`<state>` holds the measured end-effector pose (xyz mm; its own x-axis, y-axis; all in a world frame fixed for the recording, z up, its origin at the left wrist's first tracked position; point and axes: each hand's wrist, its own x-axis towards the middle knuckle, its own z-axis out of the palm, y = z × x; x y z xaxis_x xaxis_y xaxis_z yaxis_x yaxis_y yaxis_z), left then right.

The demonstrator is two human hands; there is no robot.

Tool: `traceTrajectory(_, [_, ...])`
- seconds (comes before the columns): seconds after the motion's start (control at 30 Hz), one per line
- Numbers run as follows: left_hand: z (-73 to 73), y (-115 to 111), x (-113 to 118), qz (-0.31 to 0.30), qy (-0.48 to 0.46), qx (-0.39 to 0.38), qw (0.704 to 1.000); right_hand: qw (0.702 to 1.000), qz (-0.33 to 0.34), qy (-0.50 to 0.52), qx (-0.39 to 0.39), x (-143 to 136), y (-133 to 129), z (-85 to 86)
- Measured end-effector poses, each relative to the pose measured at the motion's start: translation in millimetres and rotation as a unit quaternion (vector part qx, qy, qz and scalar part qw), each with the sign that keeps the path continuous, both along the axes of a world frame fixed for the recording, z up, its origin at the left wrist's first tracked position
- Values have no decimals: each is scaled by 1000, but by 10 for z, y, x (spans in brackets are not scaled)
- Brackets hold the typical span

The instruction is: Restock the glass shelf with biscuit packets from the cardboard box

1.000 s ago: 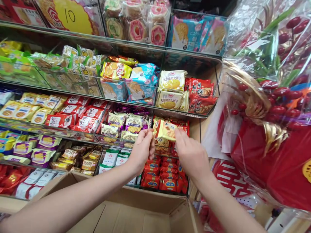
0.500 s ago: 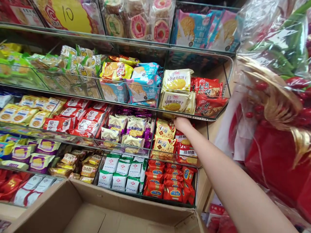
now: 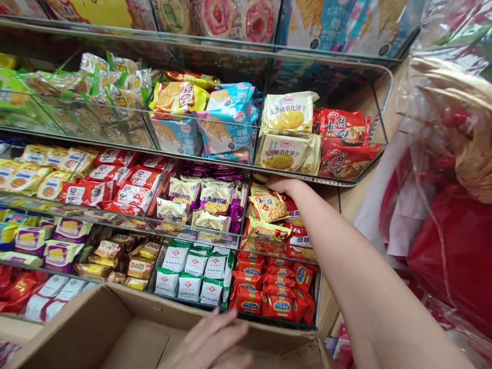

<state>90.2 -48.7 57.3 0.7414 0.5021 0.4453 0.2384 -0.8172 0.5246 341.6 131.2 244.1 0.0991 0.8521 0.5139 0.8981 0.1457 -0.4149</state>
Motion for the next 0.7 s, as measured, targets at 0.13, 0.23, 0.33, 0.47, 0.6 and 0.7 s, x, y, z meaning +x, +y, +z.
traceTrajectory(0.13, [616, 190, 417, 58, 43, 339, 938, 998, 25, 48, -35, -27, -77, -7])
traceTrajectory(0.23, [924, 436, 701, 194, 62, 404, 892, 992, 48, 96, -63, -16, -135, -34])
traceTrajectory(0.33, [994, 599, 789, 247, 92, 412, 872, 987, 60, 138, -52, 38, -178, -78])
traceTrajectory(0.47, [966, 627, 765, 261, 100, 428, 860, 987, 45, 157, 14, 103, -310, -112])
traceTrajectory(0.6, [1013, 599, 773, 255, 106, 439, 855, 987, 94, 131, 13, 107, -572, -96])
traceTrajectory(0.7, [1051, 608, 784, 253, 128, 451, 846, 989, 147, 7, -27, 102, -750, -104])
